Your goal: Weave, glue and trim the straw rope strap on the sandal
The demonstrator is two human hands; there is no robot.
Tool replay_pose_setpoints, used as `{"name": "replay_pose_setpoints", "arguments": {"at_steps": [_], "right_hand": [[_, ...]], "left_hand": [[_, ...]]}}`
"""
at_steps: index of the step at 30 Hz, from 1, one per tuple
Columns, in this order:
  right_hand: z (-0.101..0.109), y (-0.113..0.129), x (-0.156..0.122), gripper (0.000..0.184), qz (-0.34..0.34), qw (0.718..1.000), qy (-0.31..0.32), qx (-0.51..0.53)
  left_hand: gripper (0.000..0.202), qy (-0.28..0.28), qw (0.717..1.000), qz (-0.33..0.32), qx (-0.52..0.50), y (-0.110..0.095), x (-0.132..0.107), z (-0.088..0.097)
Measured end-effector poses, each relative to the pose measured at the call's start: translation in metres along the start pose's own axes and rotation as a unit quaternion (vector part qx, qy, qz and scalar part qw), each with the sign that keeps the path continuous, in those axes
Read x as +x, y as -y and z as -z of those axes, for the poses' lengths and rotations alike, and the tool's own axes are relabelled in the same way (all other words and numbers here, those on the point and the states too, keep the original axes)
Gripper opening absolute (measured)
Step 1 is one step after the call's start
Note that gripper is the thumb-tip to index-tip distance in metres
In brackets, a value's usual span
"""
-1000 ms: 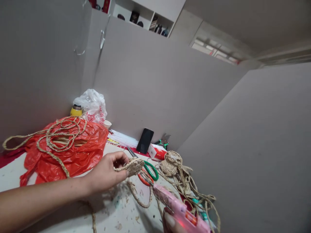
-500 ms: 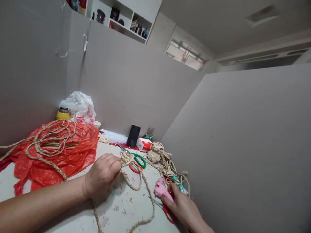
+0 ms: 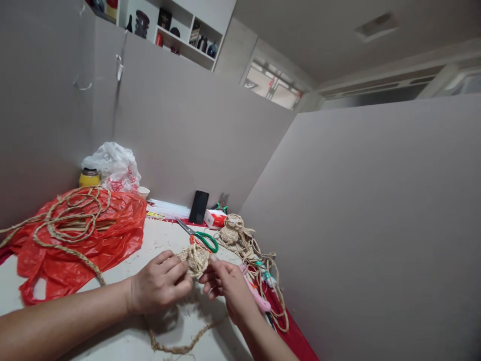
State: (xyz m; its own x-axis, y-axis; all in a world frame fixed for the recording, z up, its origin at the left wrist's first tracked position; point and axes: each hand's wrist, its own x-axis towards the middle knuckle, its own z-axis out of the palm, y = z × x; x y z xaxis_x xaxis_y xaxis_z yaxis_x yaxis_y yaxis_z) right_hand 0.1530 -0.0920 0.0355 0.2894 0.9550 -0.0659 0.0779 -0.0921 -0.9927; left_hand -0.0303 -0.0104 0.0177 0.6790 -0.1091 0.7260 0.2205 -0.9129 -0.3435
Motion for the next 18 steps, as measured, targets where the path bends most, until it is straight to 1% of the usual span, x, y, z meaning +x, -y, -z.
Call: {"name": "replay_pose_setpoints", "arguments": {"at_steps": [3, 5, 6, 7, 9, 10, 11, 12, 13, 14, 15, 16, 18], "right_hand": [[0.002, -0.006, 0.012, 0.047, 0.012, 1.000, -0.009, -0.010], [0.010, -0.010, 0.019, 0.043, 0.026, 0.999, -0.014, -0.020], [0.016, -0.011, 0.022, 0.041, 0.034, 0.999, -0.012, -0.026], [0.021, -0.012, 0.025, 0.040, 0.041, 0.999, -0.004, -0.031], [0.030, -0.013, 0.028, 0.039, 0.049, 0.998, 0.029, -0.040], [0.033, -0.014, 0.028, 0.038, 0.049, 0.996, 0.053, -0.044], [0.036, -0.015, 0.028, 0.038, 0.048, 0.995, 0.077, -0.047], [0.039, -0.016, 0.027, 0.038, 0.046, 0.993, 0.100, -0.050], [0.040, -0.017, 0.026, 0.038, 0.044, 0.990, 0.121, -0.052], [0.042, -0.019, 0.025, 0.038, 0.042, 0.988, 0.138, -0.055], [0.043, -0.022, 0.025, 0.038, 0.040, 0.986, 0.153, -0.057], [0.044, -0.024, 0.024, 0.038, 0.038, 0.984, 0.164, -0.058], [0.045, -0.031, 0.024, 0.037, 0.035, 0.982, 0.178, -0.056]], "left_hand": [[0.018, -0.033, 0.999, -0.020, -0.013, -0.005, 0.002, -0.004], [0.017, -0.040, 0.997, -0.011, -0.067, -0.004, 0.003, -0.004], [0.018, -0.040, 0.993, 0.008, -0.107, -0.003, 0.004, -0.003], [0.017, -0.050, 0.987, 0.042, -0.149, -0.002, 0.005, -0.002], [0.011, -0.082, 0.960, 0.152, -0.220, 0.003, 0.008, -0.001], [0.009, -0.094, 0.937, 0.223, -0.250, 0.005, 0.009, -0.002], [0.010, -0.097, 0.905, 0.302, -0.284, 0.007, 0.009, -0.003], [0.014, -0.088, 0.864, 0.378, -0.321, 0.008, 0.010, -0.006], [0.019, -0.071, 0.820, 0.441, -0.357, 0.009, 0.010, -0.009], [0.024, -0.049, 0.780, 0.487, -0.390, 0.010, 0.009, -0.014], [0.029, -0.028, 0.747, 0.517, -0.417, 0.009, 0.008, -0.020], [0.033, -0.013, 0.724, 0.535, -0.435, 0.009, 0.007, -0.026], [0.041, 0.009, 0.698, 0.554, -0.454, 0.006, 0.003, -0.037]]}}
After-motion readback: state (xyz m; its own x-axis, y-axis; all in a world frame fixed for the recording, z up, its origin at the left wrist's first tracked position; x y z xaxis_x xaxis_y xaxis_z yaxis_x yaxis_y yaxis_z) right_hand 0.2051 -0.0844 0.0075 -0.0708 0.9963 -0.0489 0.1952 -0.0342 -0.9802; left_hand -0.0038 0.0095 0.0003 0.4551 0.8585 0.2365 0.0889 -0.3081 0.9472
